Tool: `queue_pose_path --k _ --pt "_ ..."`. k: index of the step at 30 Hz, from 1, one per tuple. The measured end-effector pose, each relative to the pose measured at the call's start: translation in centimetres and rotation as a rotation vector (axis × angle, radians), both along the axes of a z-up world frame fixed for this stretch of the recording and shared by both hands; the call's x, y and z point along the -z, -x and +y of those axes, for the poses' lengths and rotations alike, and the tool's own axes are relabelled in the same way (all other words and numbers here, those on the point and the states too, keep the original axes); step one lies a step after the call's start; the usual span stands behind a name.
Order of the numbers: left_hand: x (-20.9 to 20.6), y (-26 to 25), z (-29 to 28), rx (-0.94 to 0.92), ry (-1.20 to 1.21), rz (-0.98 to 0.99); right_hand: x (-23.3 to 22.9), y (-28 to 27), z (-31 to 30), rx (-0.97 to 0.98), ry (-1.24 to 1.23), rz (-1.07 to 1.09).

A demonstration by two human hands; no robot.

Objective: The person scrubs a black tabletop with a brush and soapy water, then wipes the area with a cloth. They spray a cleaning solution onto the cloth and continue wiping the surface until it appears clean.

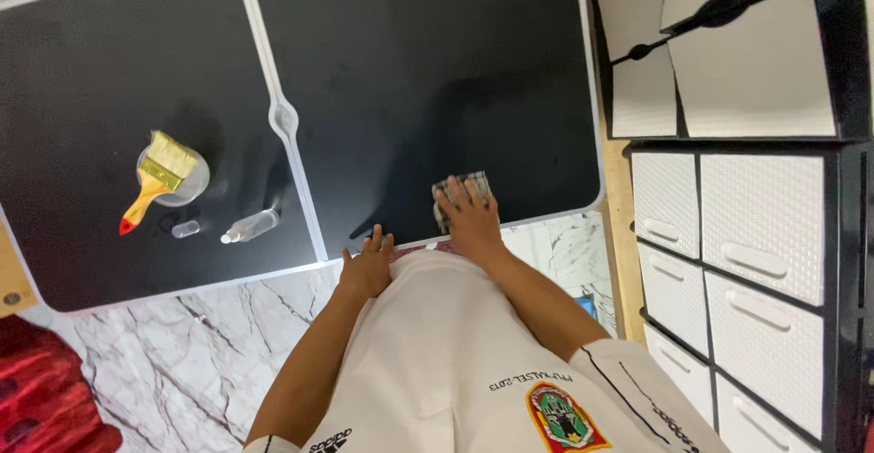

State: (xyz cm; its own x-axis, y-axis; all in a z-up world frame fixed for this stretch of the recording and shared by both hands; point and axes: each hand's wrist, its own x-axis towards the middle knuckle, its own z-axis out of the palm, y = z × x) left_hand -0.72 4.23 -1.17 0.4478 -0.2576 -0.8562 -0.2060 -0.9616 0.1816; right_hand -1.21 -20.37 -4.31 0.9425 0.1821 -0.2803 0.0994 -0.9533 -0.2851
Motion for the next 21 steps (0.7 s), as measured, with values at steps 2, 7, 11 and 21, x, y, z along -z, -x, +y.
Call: queue_pose_path --k 2,7,11,21 --pt "-0.2 0.1 -0.4 0.036 -0.029 -0.009 -0.8 2.1 -0.8 0.017 -0.068 -0.014" --pt "-1.0 0.4 -1.4 0.052 -0.070 -0.044 0.1 5.1 -6.5 0.178 -0.022 0.012" --pt "-0.7 1.1 -2.8 0.019 -0.128 -0.029 2.1 6.6 -14.5 0.286 0.061 -0.070" --pt "-1.3 2.6 -5.2 -0.171 -0.164 -0.062 3.4 1.7 -24.9 0.270 0.049 0.007"
